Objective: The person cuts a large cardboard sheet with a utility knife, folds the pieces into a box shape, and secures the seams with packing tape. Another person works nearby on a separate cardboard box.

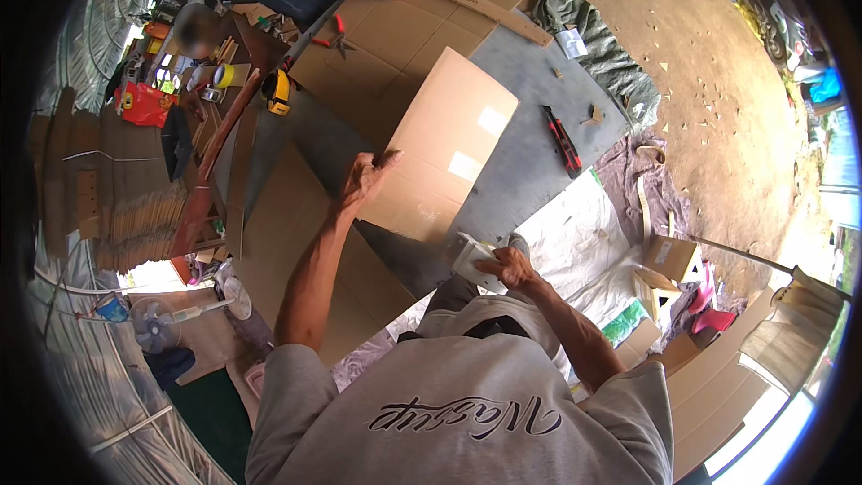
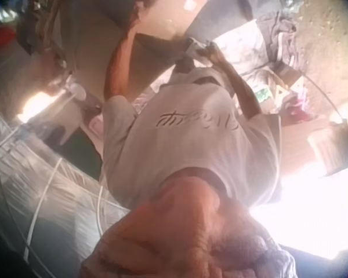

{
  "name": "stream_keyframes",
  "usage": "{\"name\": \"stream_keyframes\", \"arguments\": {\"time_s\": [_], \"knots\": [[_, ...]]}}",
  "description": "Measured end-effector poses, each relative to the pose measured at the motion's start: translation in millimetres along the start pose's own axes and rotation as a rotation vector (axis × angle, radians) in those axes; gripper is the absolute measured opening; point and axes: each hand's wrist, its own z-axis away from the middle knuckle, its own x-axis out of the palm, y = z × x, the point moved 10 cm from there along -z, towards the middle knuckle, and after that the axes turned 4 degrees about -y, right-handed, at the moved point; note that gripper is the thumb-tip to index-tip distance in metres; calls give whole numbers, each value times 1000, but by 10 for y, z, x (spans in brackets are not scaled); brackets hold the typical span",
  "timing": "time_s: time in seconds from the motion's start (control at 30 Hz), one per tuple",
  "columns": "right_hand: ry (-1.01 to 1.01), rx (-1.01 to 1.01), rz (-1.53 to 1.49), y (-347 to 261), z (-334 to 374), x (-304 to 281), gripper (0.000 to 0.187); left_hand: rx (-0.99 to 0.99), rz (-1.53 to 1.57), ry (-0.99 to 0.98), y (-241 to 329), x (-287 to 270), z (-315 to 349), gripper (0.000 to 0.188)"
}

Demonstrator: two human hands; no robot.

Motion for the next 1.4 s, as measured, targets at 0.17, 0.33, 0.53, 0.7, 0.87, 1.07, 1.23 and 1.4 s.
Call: {"name": "stream_keyframes", "arguments": {"time_s": [0.17, 0.33, 0.53, 0.7, 0.87, 1.07, 1.23, 1.4], "knots": [[-73, -59, 48, -243, -168, 2, 40, 101, 23, 141, -225, -197, -52, 72], [-91, -173, -79, -547, -229, -3, 45, -53, 88, -48, -427, -269, -295, 77], [-121, -3, -165, -609, -284, 60, 46, -85, 79, -285, -727, -133, -458, 71], [-163, -29, -137, -612, -359, 90, 46, -29, 138, -232, -764, -186, -502, 67], [-186, -41, -231, -756, -553, 160, 48, -47, 190, -214, -919, -256, -631, 76], [-200, -102, -186, -1149, -905, 271, 46, -563, 131, -357, -1749, -132, -709, 104], [-168, -7, -138, -1191, -528, 174, 55, -411, 288, -315, -1392, 739, -370, 84], [-125, -157, 35, -1400, -503, 47, 59, -78, 449, -144, -741, 809, -39, 67]]}}
